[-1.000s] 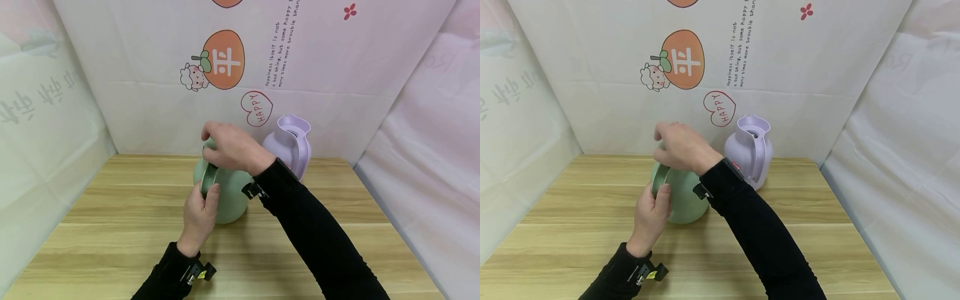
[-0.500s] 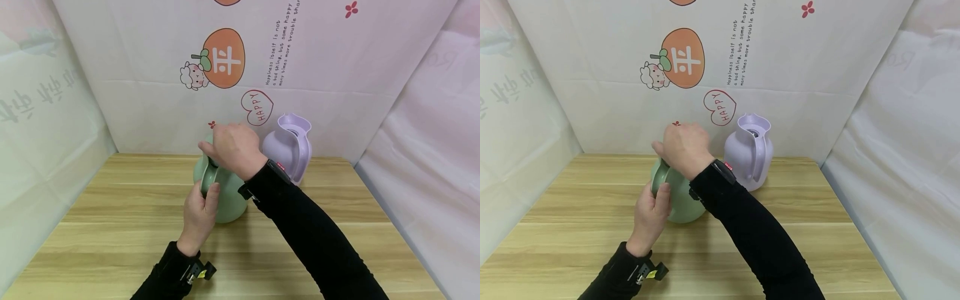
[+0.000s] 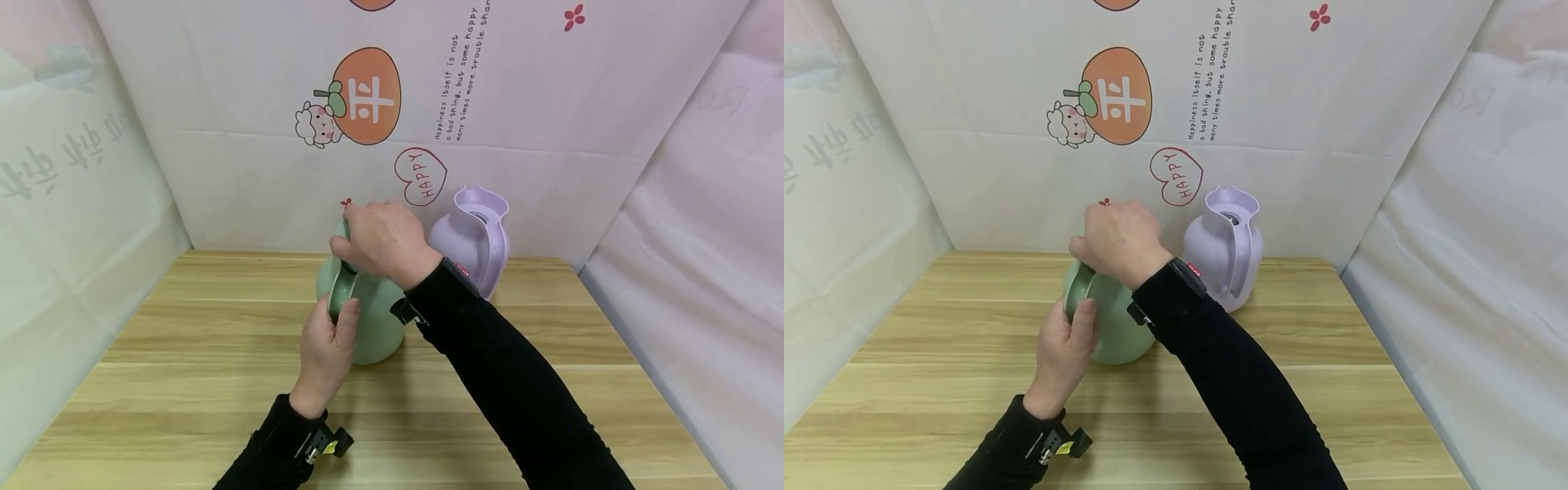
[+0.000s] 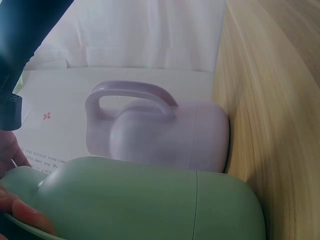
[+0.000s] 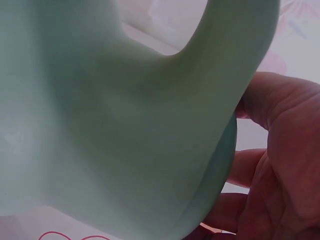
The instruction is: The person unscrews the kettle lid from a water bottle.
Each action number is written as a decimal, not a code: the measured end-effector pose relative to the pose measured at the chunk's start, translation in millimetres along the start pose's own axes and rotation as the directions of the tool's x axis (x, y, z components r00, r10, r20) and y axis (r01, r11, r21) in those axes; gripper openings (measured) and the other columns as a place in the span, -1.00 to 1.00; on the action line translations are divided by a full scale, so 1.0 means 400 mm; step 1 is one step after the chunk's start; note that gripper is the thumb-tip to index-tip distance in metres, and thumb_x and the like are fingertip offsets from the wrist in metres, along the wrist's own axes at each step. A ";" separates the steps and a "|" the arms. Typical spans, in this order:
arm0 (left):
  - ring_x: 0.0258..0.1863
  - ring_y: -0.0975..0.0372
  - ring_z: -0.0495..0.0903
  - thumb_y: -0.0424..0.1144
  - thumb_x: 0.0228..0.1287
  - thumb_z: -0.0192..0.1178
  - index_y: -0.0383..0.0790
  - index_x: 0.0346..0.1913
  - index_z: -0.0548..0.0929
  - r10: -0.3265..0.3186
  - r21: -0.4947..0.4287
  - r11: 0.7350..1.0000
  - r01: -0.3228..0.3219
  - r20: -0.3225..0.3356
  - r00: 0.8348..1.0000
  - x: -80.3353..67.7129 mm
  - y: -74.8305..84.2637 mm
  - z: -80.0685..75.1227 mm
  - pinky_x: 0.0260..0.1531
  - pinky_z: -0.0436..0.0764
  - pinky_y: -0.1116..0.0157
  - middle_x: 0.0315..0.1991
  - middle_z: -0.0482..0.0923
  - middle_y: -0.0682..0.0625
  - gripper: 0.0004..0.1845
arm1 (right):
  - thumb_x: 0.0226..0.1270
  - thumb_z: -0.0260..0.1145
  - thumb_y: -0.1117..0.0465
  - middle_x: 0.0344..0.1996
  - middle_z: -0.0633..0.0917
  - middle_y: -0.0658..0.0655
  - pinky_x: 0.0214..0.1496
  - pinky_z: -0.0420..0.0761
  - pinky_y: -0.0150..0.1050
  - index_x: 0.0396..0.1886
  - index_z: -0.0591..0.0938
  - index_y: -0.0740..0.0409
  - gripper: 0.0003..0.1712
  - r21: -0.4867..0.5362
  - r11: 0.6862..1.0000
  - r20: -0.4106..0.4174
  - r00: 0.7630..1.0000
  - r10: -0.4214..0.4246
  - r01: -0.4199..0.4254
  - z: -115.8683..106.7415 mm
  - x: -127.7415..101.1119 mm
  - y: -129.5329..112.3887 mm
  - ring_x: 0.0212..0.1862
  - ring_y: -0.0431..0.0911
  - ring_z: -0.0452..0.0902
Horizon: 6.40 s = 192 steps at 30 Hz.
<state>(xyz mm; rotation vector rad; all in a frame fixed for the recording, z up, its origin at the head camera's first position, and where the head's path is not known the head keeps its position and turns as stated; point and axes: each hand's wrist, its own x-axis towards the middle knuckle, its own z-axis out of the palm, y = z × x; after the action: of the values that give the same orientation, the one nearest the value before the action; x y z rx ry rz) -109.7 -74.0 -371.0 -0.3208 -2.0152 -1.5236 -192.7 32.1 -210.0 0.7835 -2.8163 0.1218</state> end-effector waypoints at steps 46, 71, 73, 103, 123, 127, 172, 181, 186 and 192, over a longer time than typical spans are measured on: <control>-0.62 0.34 0.19 -0.26 0.62 0.05 -0.22 -0.31 0.43 0.033 -0.009 0.999 -0.033 0.004 0.999 -0.002 -0.004 0.003 -0.56 0.27 0.34 -0.56 0.20 0.14 -0.77 | 0.19 0.28 0.09 -0.49 0.41 -0.01 -0.38 0.29 -0.26 -0.33 0.55 0.02 -0.86 0.186 0.969 0.103 0.977 -0.185 0.164 -0.011 0.015 0.015 -0.35 -0.10 0.36; -0.60 0.33 0.18 -0.23 0.62 0.05 -0.23 -0.30 0.44 0.024 0.008 1.000 -0.024 -0.005 1.000 -0.003 -0.005 0.003 -0.52 0.25 0.35 -0.55 0.18 0.13 -0.76 | 0.29 0.29 0.14 0.13 0.68 -0.02 0.20 0.52 -0.24 0.30 0.62 0.06 -0.46 0.260 0.952 0.173 0.963 -0.208 0.159 -0.024 0.011 0.018 0.08 -0.16 0.54; -0.60 0.33 0.19 -0.23 0.62 0.05 -0.24 -0.27 0.46 0.020 0.012 1.000 -0.020 -0.006 1.000 -0.003 -0.004 0.003 -0.52 0.26 0.35 -0.54 0.18 0.13 -0.78 | 0.30 0.29 0.15 0.13 0.69 -0.03 0.20 0.52 -0.25 0.29 0.62 0.06 -0.47 0.262 0.951 0.171 0.962 -0.214 0.165 -0.024 0.010 0.018 0.08 -0.17 0.54; -0.65 0.32 0.15 -0.22 0.62 0.07 -0.18 -0.36 0.39 0.021 0.001 1.000 -0.021 -0.013 1.000 -0.005 -0.004 0.004 -0.56 0.23 0.34 -0.58 0.15 0.13 -0.72 | 0.41 0.16 0.27 0.37 0.60 0.01 0.33 0.49 -0.20 0.46 0.50 0.04 -0.39 0.264 0.956 0.211 0.959 -0.187 0.128 -0.050 -0.007 0.024 0.30 -0.14 0.52; -0.61 0.32 0.24 -0.20 0.62 0.06 -0.23 -0.29 0.46 0.011 -0.005 1.000 -0.011 -0.016 1.000 -0.003 -0.002 0.006 -0.54 0.30 0.36 -0.56 0.23 0.12 -0.75 | 0.47 0.08 -0.42 -0.65 0.42 -0.05 -0.60 0.40 -0.21 -0.65 0.46 -0.07 -0.34 -0.106 0.977 0.133 0.971 0.200 -0.186 -0.033 -0.005 -0.042 -0.58 -0.11 0.51; -0.61 0.31 0.24 -0.20 0.62 0.06 -0.24 -0.28 0.46 0.011 0.001 1.000 -0.011 -0.016 1.000 -0.005 -0.004 0.004 -0.53 0.29 0.35 -0.55 0.23 0.12 -0.76 | 0.48 0.08 -0.40 -0.64 0.46 -0.05 -0.59 0.41 -0.21 -0.70 0.43 -0.08 -0.33 -0.092 0.982 0.169 0.969 0.179 -0.165 -0.036 0.001 -0.037 -0.55 -0.12 0.52; -0.61 0.33 0.17 -0.25 0.61 0.07 -0.22 -0.34 0.40 0.037 0.004 0.999 -0.037 -0.019 0.999 -0.007 0.001 0.008 -0.53 0.26 0.35 -0.54 0.16 0.13 -0.75 | 0.27 0.28 0.04 -0.22 0.70 -0.05 -0.06 0.52 -0.24 0.17 0.56 -0.04 -0.54 0.285 0.956 0.187 0.974 -0.126 0.069 -0.027 0.024 0.030 -0.15 -0.12 0.56; -0.60 0.32 0.19 -0.25 0.61 0.08 -0.23 -0.32 0.41 0.021 -0.006 1.000 -0.021 -0.019 1.000 -0.007 0.001 0.007 -0.51 0.27 0.34 -0.54 0.16 0.13 -0.75 | 0.23 0.30 0.06 0.02 0.68 -0.09 0.08 0.51 -0.24 0.15 0.61 -0.07 -0.54 0.369 0.925 0.194 0.965 -0.177 0.095 -0.025 0.033 0.046 0.00 -0.13 0.53; -0.60 0.32 0.20 -0.25 0.60 0.08 -0.22 -0.33 0.41 0.023 -0.005 1.000 -0.023 -0.024 0.999 -0.008 -0.001 0.008 -0.51 0.28 0.35 -0.54 0.17 0.13 -0.75 | 0.24 0.31 0.08 0.09 0.67 -0.07 0.15 0.50 -0.26 0.18 0.61 -0.05 -0.53 0.388 0.915 0.202 0.959 -0.199 0.108 -0.027 0.034 0.050 0.04 -0.14 0.53; -0.61 0.32 0.18 -0.25 0.61 0.07 -0.22 -0.34 0.40 0.018 -0.002 1.000 -0.018 -0.019 1.000 -0.008 0.000 0.007 -0.52 0.25 0.34 -0.55 0.16 0.13 -0.74 | 0.27 0.25 0.14 0.28 0.63 -0.05 0.20 0.47 -0.27 0.40 0.54 -0.03 -0.36 0.369 0.917 0.210 0.948 -0.240 0.150 -0.031 0.029 0.045 0.13 -0.17 0.50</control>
<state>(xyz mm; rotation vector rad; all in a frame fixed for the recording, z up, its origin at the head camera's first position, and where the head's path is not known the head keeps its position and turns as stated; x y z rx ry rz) -108.0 -70.7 -373.3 -0.3229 -1.9915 -1.5123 -209.3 43.3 -195.7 1.2378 -2.9680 0.5387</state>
